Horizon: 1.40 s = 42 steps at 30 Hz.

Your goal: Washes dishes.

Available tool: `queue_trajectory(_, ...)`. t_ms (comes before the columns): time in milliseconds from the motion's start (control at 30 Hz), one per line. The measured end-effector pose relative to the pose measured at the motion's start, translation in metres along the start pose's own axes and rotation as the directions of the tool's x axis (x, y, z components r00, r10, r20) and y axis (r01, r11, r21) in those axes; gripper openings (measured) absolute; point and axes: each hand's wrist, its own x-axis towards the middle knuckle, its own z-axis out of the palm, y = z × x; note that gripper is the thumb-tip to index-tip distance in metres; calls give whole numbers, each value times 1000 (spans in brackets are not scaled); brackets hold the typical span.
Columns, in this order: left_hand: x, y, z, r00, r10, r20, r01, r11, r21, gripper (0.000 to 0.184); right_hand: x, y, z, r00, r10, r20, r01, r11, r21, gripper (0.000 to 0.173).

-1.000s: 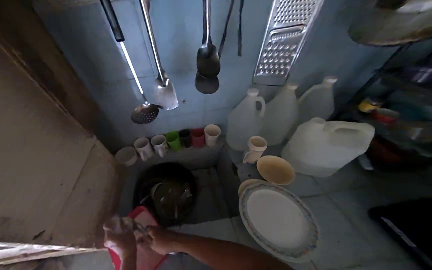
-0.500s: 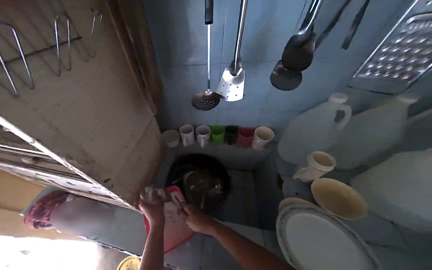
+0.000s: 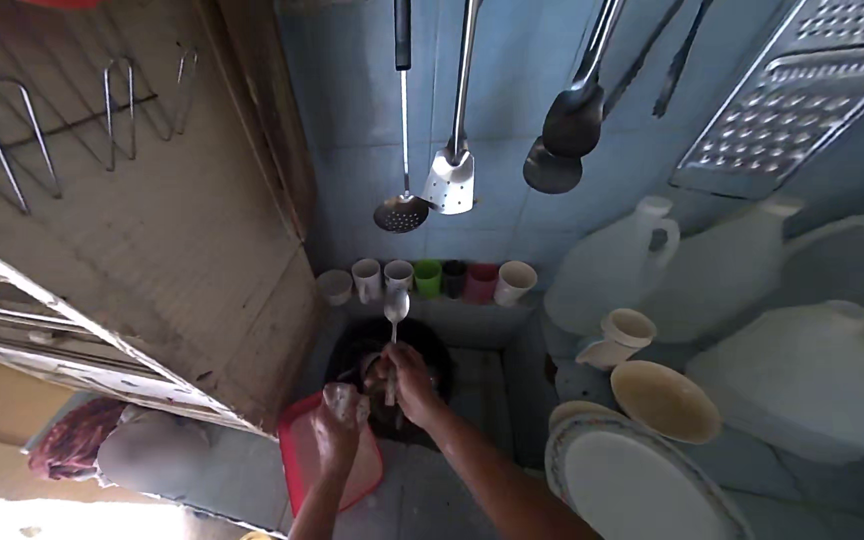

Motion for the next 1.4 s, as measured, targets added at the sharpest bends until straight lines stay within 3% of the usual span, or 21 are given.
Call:
queue_trajectory(67, 7, 1, -15, 983, 155, 102, -173, 962, 211, 40, 1, -8, -18, 986, 162, 40, -164, 985, 57, 18)
queue_trajectory(133, 14, -11, -18, 926, 351, 138, -377, 883, 279, 34, 2, -6, -31, 980, 194, 34, -197, 975, 105, 21)
queue_trajectory(200, 19, -17, -21, 876, 442, 191, -481, 825, 297, 34, 5, -4, -41, 984, 179, -24, -178, 982, 56, 23)
queue_trajectory(300, 22, -27, -19, 752, 601, 273, -659, 680, 320, 39, 8, 1, -59, 976, 217, 30, -195, 923, -331, 31)
queue_trajectory(367, 23, -30, -15, 673, 670, 313, -740, 606, 294, 38, 3, 3, -61, 910, 387, 147, -225, 761, -609, 37)
queue_trajectory(433, 30, -31, -9, 616, 748, 246, -780, 536, 322, 39, -3, 8, -55, 823, 528, 207, -202, 613, -764, 37)
queue_trajectory(500, 38, -27, -7, 635, 766, 104, -738, 561, 374, 43, -8, 22, -51, 789, 566, 239, -213, 617, -758, 35)
queue_trajectory(567, 44, -27, -4, 740, 668, -84, -607, 716, 346, 46, -11, 37, -47, 809, 522, 270, -246, 718, -651, 28)
queue_trajectory(667, 40, -17, 7, 939, 205, -276, -223, 974, -33, 48, -19, 35, -32, 924, 313, 221, -110, 768, -631, 31)
queue_trajectory(700, 38, -14, 13, 961, 33, -275, -88, 978, -188, 47, -21, 31, -27, 940, 257, 224, -32, 719, -694, 34)
queue_trajectory(767, 36, -14, 21, 966, -219, -139, 123, 859, -496, 46, -24, 25, -19, 950, 202, 237, 85, 562, -823, 36)
queue_trajectory(833, 34, -20, 24, 952, -305, 3, 227, 703, -674, 48, -26, 27, -17, 942, 233, 240, 98, 492, -865, 38)
queue_trajectory(900, 30, -24, 25, 945, -325, 21, 245, 668, -703, 40, -28, 35, -18, 919, 319, 232, 8, 574, -819, 41)
queue_trajectory(967, 24, -25, 26, 939, -343, -34, 242, 726, -643, 30, -32, 49, -17, 893, 390, 225, -132, 704, -698, 40)
queue_trajectory(1067, 19, -27, 29, 923, -374, -85, 268, 788, -555, 30, -36, 52, -12, 887, 400, 231, -167, 743, -648, 38)
queue_trajectory(1133, 18, -28, 31, 895, -443, -53, 328, 733, -596, 34, -36, 50, -11, 878, 414, 240, -176, 746, -643, 37)
queue_trajectory(1233, 16, -30, 32, 878, -464, 122, 412, 600, -686, 26, -33, 53, -15, 849, 481, 217, -311, 789, -530, 35)
queue_trajectory(1267, 16, -32, 31, 895, -425, 137, 398, 621, -675, 21, -32, 53, -17, 832, 510, 218, -366, 800, -476, 30)
queue_trajectory(1300, 18, -38, 29, 938, -330, 105, 321, 714, -622, 24, -32, 54, -18, 813, 536, 227, -414, 807, -421, 26)
queue_trajectory(1367, 30, -49, 18, 1000, -30, -9, 26, 954, -299, 35, -35, 53, -20, 781, 569, 259, -474, 809, -348, 24)
queue_trajectory(1400, 36, -49, 9, 998, 61, -27, -63, 994, -85, 36, -37, 53, -20, 772, 577, 267, -485, 806, -341, 25)
